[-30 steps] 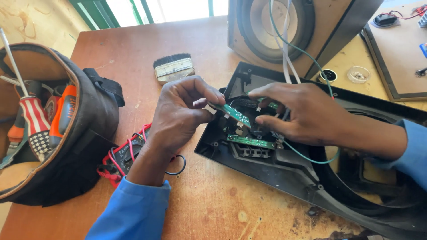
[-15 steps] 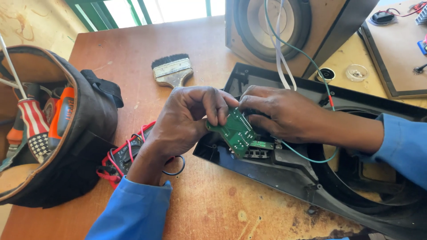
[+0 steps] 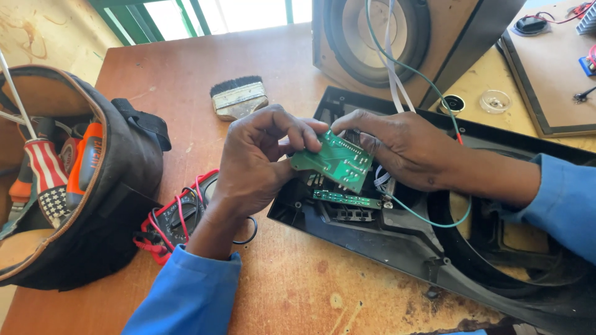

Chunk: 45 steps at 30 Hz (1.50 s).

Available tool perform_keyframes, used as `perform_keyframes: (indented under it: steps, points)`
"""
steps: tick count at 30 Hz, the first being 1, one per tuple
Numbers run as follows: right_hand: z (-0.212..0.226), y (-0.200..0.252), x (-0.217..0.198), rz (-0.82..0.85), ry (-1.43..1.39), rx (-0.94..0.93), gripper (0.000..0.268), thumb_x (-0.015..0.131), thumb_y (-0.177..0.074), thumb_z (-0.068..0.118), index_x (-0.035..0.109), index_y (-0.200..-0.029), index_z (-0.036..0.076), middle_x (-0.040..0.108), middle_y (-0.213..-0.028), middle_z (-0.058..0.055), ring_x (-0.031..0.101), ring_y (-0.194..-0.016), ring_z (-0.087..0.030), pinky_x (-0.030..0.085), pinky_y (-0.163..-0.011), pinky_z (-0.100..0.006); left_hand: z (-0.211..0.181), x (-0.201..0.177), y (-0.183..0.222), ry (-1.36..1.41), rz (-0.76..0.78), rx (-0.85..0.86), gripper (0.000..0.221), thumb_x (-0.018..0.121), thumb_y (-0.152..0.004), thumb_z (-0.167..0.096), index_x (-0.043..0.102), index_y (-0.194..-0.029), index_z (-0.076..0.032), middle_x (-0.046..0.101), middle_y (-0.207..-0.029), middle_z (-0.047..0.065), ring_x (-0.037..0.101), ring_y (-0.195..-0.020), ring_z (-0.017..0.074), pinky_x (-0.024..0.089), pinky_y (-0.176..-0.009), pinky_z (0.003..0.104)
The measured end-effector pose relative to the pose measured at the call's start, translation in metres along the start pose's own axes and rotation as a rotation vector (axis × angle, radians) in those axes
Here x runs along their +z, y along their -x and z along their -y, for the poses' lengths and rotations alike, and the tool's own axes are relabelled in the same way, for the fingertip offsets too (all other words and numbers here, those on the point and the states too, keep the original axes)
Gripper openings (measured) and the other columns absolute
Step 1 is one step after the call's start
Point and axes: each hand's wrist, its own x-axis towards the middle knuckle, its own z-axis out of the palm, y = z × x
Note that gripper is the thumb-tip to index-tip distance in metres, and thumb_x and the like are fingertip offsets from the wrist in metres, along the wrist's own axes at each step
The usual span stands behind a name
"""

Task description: Repairing a circuit board by soldering components and reconnecting internal wiring and ribbon cables.

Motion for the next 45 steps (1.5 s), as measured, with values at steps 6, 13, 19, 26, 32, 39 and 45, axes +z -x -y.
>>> perform_keyframes:
  steps: [6,13,19,26,32,39,45]
  points:
    - [-0.019,-0.005,0.008,0.072,-0.012,-0.083,0.049,0.044,-0.101,0.017,0.049,-0.150,0.014,0.062,-0.145,-0.017,0.064,-0.124,-0.039,0.051,-0.096,-0.047,0.000,0.007,0.001,-0.077,-0.160,-0.058,0.035,0.070,-0.073,0.014,0.056,-0.087,-0.014,0.074,-0.093,0.007,0.077,-0.114,0.0299,0.069,-0.087,0.034]
    - [-0.015,-0.007,0.006,0.214,0.083,-0.105,0.058,0.064,-0.089,0.014,0.054,-0.145,0.009,0.069,-0.125,-0.015,0.068,-0.109,-0.035,0.054,-0.088,-0.048,-0.002,0.008,0.000,-0.272,-0.152,-0.220,0.032,0.078,-0.072,0.006,0.066,-0.092,-0.016,0.082,-0.104,0.003,0.078,-0.098,0.0110,0.068,-0.083,0.026]
    - [0.006,-0.012,-0.015,0.378,-0.095,0.077,0.074,0.064,-0.085,0.036,0.044,-0.152,0.013,0.053,-0.149,-0.019,0.059,-0.130,-0.036,0.059,-0.096,-0.048,-0.008,0.008,0.001,-0.330,-0.154,-0.206,0.025,0.077,-0.073,0.000,0.068,-0.089,-0.018,0.078,-0.099,-0.003,0.074,-0.096,0.0068,0.067,-0.082,0.027]
    - [0.017,-0.013,-0.026,0.421,-0.178,0.235,0.080,0.048,-0.083,0.063,0.046,-0.151,0.022,0.077,-0.121,-0.005,0.076,-0.103,-0.021,0.059,-0.089,-0.045,-0.021,0.023,0.002,-0.340,-0.197,-0.152,0.023,0.071,-0.076,-0.001,0.064,-0.091,-0.017,0.079,-0.096,-0.003,0.076,-0.098,0.0084,0.070,-0.079,0.029]
    - [0.022,-0.017,-0.021,0.436,-0.653,0.269,0.049,0.052,-0.095,0.037,0.064,-0.136,0.012,0.072,-0.113,-0.004,0.068,-0.101,-0.015,0.061,-0.081,-0.032,-0.018,0.028,0.005,-0.655,-0.391,-0.009,0.028,0.079,-0.069,-0.017,0.063,-0.092,-0.018,0.062,-0.095,-0.003,0.065,-0.090,0.0088,0.065,-0.055,0.023]
    - [0.016,-0.018,-0.014,0.437,-0.718,0.302,0.048,0.052,-0.095,0.036,0.065,-0.133,0.008,0.068,-0.109,-0.008,0.068,-0.095,-0.018,0.063,-0.079,-0.032,-0.013,0.026,0.011,-0.806,-0.204,0.216,0.013,0.075,-0.078,-0.003,0.065,-0.080,-0.010,0.060,-0.104,0.008,0.061,-0.101,0.0272,0.049,-0.083,0.038]
    - [0.019,-0.013,-0.012,0.381,-0.428,0.187,0.052,0.045,-0.097,0.046,0.065,-0.133,0.015,0.071,-0.103,-0.003,0.069,-0.088,-0.015,0.059,-0.074,-0.030,-0.014,0.031,0.013,-0.870,-0.154,0.286,0.007,0.075,-0.085,-0.012,0.077,-0.079,-0.007,0.062,-0.120,0.008,0.054,-0.113,0.0331,0.051,-0.087,0.046]
